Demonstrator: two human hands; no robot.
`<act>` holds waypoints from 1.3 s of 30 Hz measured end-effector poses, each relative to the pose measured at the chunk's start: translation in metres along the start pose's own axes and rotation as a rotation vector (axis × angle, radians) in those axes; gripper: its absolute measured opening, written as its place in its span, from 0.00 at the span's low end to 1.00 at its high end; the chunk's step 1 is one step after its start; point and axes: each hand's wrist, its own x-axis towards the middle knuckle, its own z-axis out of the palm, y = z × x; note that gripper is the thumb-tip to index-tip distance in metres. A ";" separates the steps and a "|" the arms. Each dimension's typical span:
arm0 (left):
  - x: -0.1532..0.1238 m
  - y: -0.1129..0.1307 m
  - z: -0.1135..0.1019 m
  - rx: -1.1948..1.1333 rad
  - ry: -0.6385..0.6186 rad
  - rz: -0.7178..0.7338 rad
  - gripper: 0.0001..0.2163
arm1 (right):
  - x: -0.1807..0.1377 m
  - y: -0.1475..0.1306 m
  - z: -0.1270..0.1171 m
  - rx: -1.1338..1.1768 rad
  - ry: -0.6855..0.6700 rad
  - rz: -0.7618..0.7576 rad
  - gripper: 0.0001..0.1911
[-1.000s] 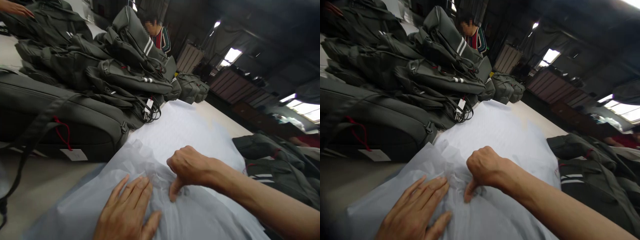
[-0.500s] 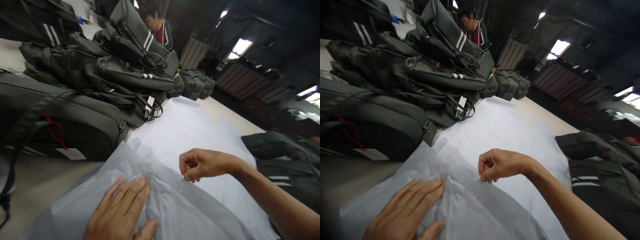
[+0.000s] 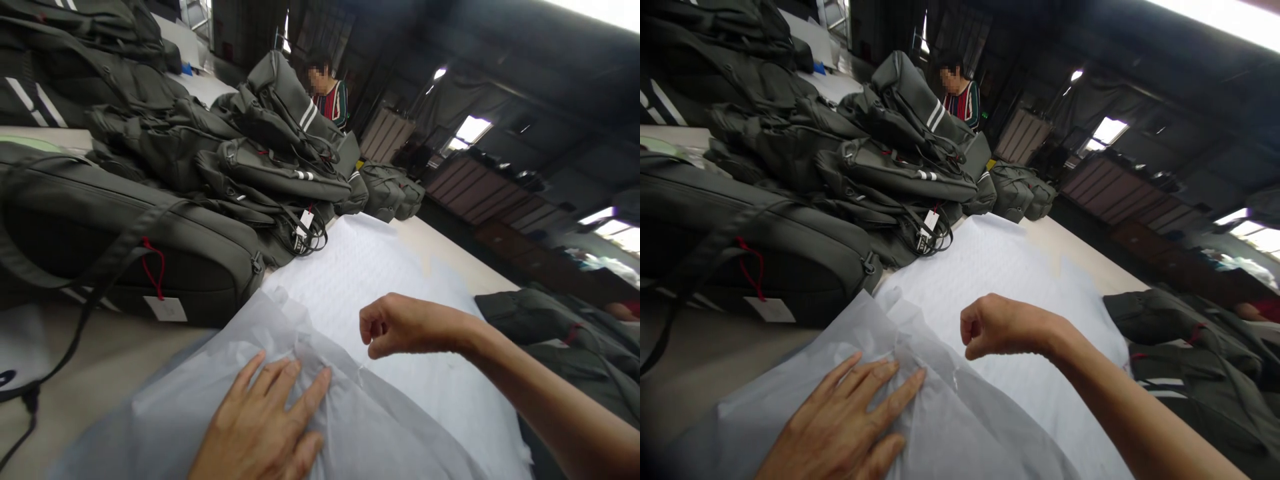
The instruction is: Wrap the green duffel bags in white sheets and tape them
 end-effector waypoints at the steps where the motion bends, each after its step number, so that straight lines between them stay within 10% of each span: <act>1: 0.000 0.001 0.000 -0.003 0.005 -0.010 0.22 | -0.002 -0.001 -0.002 0.007 -0.002 -0.003 0.11; 12: 0.001 0.003 0.001 -0.050 -0.002 -0.060 0.21 | -0.011 0.009 -0.005 0.111 -0.001 0.003 0.10; 21: -0.001 -0.002 0.002 0.013 -0.098 0.043 0.26 | 0.049 0.048 0.036 0.447 -0.187 0.043 0.11; 27: -0.006 -0.005 0.001 0.035 -0.083 0.071 0.23 | 0.054 0.094 0.042 0.515 -0.030 0.164 0.11; 33: -0.005 -0.004 0.004 0.039 -0.093 0.042 0.25 | -0.009 0.102 0.036 0.726 0.180 0.011 0.16; 39: -0.005 -0.012 0.009 -0.075 -0.165 0.054 0.21 | -0.153 0.063 0.086 0.904 0.326 -0.106 0.13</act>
